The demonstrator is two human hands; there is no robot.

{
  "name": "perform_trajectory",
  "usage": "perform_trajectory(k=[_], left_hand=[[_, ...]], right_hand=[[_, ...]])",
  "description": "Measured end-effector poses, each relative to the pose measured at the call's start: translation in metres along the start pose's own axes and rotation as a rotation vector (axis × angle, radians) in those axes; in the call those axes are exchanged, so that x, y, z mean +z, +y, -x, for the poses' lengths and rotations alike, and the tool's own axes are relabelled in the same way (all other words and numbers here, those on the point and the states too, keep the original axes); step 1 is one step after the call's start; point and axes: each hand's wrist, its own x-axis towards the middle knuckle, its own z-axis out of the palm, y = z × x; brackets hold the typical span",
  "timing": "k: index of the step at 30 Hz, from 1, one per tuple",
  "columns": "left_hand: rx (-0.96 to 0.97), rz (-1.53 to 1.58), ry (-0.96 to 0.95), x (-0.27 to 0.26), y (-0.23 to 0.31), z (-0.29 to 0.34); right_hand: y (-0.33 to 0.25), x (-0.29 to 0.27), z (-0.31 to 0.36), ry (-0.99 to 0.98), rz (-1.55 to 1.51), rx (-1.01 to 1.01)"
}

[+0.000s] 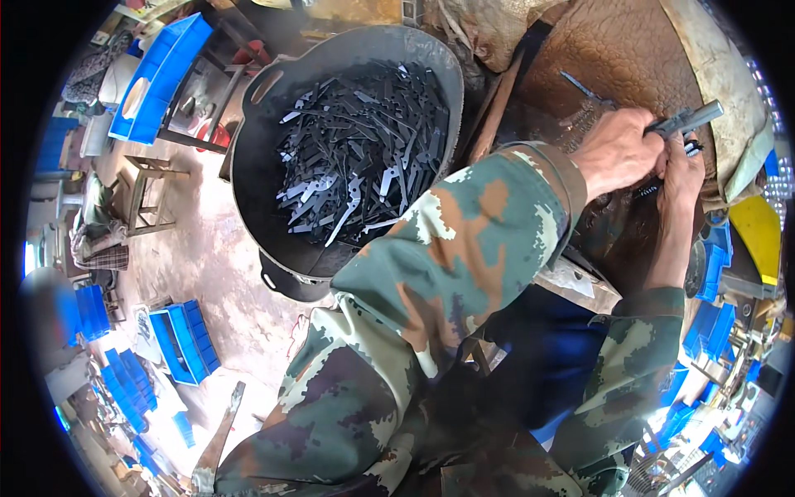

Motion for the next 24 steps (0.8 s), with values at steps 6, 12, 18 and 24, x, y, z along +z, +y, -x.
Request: perform_trajectory(k=[6,12,18,24], left_hand=[[0.156,-0.032,0.050,-0.016,-0.005,-0.009],[0.112,-0.203,0.142,-0.044,-0.002,-0.001],[-0.018,-0.064,0.154,-0.033,0.034,0.016],[0.002,-0.011,0.152,-0.030,0.040,0.021]], right_hand=[[-0.003,0.007,-0.001,0.081,0.008,0.006],[-0.009,0.018,0.000,0.070,-0.088,0.037],[-0.013,0.012,0.004,0.104,-0.070,0.044],[-0.018,0.009,0.016,0.128,-0.107,0.110]])
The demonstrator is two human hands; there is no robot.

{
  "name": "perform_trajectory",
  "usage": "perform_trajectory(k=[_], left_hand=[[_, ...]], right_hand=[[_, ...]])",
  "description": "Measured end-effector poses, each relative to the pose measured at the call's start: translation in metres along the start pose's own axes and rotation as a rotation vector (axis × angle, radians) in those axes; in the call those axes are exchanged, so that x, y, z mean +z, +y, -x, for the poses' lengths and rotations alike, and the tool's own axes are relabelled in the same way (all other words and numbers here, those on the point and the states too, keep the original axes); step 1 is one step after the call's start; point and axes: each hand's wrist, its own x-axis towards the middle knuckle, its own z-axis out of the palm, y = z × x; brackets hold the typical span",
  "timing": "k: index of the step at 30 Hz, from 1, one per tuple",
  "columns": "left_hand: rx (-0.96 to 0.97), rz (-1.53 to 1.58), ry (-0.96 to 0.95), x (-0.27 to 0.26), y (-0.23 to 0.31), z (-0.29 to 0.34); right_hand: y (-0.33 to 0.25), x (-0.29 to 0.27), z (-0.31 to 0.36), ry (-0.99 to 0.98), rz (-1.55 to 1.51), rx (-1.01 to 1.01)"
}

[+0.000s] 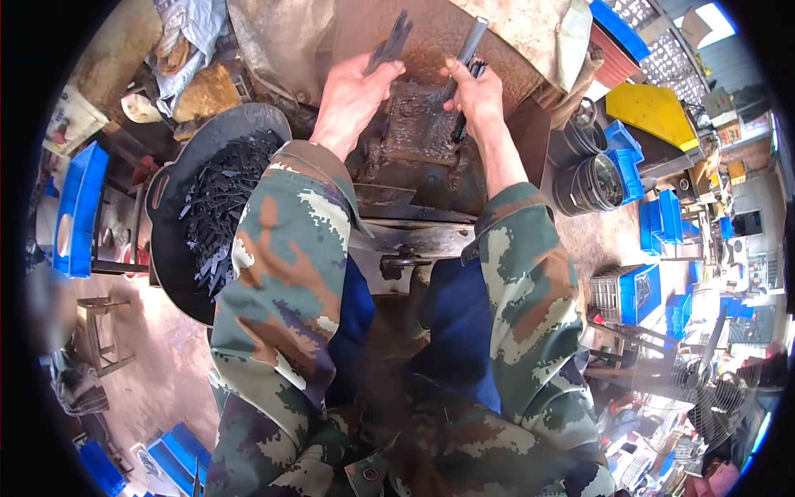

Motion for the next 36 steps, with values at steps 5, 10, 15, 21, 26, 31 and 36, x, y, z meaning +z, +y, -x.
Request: perform_trajectory(k=[5,10,15,21,26,31,36], left_hand=[[0.028,-0.162,0.028,-0.013,0.001,0.003],[0.095,-0.274,-0.103,-0.012,-0.036,-0.014],[0.114,-0.743,-0.200,-0.015,-0.045,-0.004],[0.075,-0.954,-0.424,-0.003,-0.061,-0.006],[-0.007,-0.989,-0.480,-0.021,-0.080,-0.012],[0.066,-0.893,-0.393,-0.011,-0.092,-0.020],[-0.003,-0.499,-0.369,-0.004,-0.073,-0.021]], right_hand=[[-0.019,-0.023,0.052,-0.178,0.006,0.117],[-0.017,-0.060,0.115,-0.452,0.266,-0.002],[0.015,-0.066,0.159,-0.647,0.579,-0.565],[0.020,-0.081,0.177,-0.750,0.728,-0.403],[-0.005,-0.076,0.146,-0.707,0.205,0.297],[0.002,-0.079,0.108,-0.220,-0.134,0.302],[0.000,-0.058,0.095,-0.105,-0.405,0.287]])
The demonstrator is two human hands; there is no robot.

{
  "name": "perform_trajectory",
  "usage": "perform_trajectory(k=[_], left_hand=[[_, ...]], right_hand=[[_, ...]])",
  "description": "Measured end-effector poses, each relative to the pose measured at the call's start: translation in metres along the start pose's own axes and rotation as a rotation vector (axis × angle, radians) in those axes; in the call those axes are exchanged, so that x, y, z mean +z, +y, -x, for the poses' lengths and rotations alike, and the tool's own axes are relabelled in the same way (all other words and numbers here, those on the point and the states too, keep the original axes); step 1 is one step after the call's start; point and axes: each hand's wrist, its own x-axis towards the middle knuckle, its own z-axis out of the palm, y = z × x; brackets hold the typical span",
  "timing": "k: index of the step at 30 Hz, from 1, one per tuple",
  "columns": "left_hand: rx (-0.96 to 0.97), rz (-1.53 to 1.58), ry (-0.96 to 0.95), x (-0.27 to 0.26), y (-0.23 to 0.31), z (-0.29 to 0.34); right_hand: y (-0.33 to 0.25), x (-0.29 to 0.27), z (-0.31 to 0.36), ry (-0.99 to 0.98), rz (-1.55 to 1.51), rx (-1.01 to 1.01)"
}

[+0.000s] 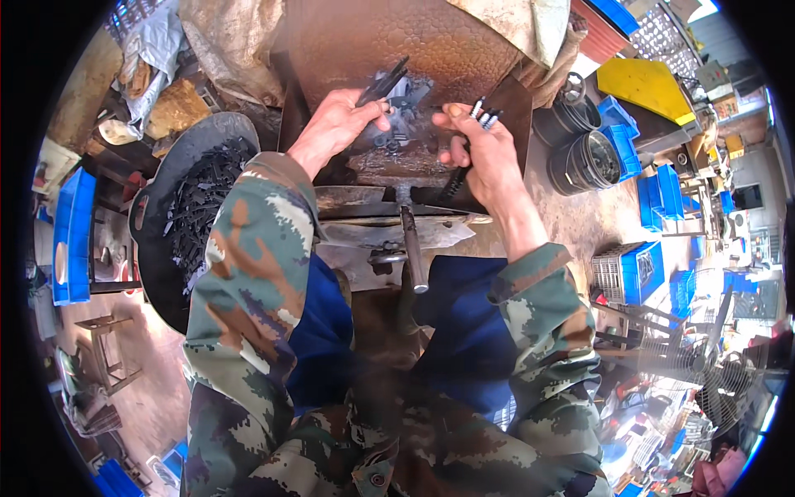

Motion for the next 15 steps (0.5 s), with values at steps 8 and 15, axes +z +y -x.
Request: perform_trajectory(k=[8,15], left_hand=[[-0.134,0.594,-0.111,0.019,0.059,0.029],[-0.285,0.556,-0.050,-0.008,0.029,0.012]], right_hand=[[0.006,0.016,-0.002,-0.007,-0.004,-0.161],[0.003,0.002,0.002,-0.006,0.032,-0.136]])
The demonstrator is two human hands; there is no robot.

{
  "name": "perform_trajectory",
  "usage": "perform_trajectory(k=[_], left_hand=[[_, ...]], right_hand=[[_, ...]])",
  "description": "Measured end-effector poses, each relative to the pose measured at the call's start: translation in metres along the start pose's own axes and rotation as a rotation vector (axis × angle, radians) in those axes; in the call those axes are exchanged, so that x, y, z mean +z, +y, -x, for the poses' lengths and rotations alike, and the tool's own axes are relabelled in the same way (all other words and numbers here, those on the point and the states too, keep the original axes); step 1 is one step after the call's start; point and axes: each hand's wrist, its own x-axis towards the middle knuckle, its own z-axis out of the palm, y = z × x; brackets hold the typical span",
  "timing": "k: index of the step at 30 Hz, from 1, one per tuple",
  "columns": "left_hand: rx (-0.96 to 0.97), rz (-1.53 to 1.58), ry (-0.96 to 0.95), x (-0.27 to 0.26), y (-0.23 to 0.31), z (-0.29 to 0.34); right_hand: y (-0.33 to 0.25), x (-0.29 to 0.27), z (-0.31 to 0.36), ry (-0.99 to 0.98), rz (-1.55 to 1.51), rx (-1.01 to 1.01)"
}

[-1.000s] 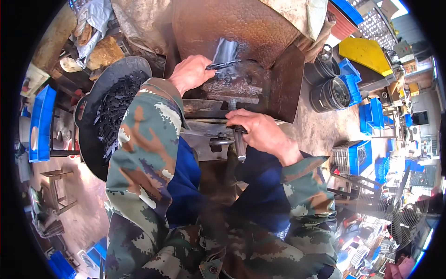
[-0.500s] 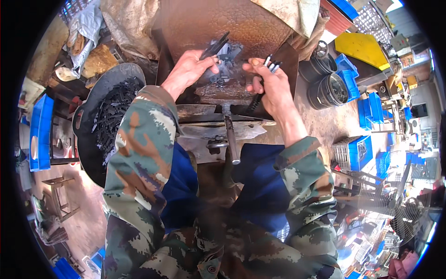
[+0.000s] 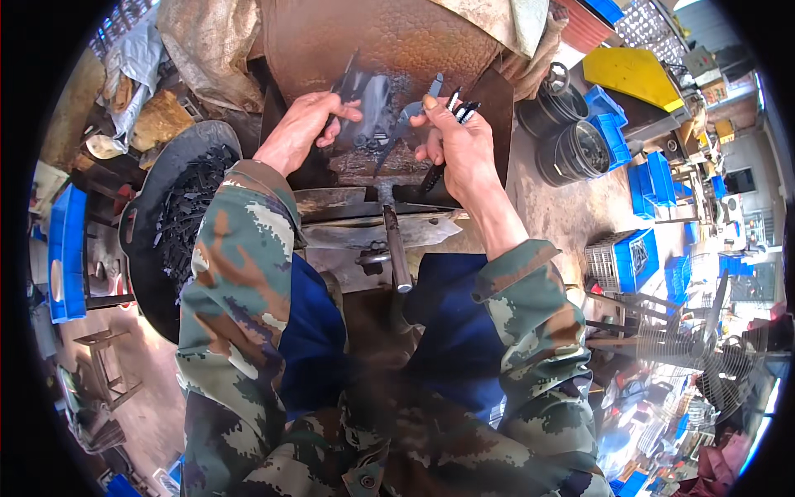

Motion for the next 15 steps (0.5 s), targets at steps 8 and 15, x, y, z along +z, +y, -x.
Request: perform_trajectory(k=[8,15], left_hand=[[0.070,-0.480,-0.108,-0.009,-0.045,-0.040],[0.434,-0.753,-0.238,-0.031,-0.057,-0.033]], right_hand=[[-0.017,-0.025,0.008,0.107,-0.198,0.142],[-0.009,-0.022,0.008,0.121,-0.340,0.208]])
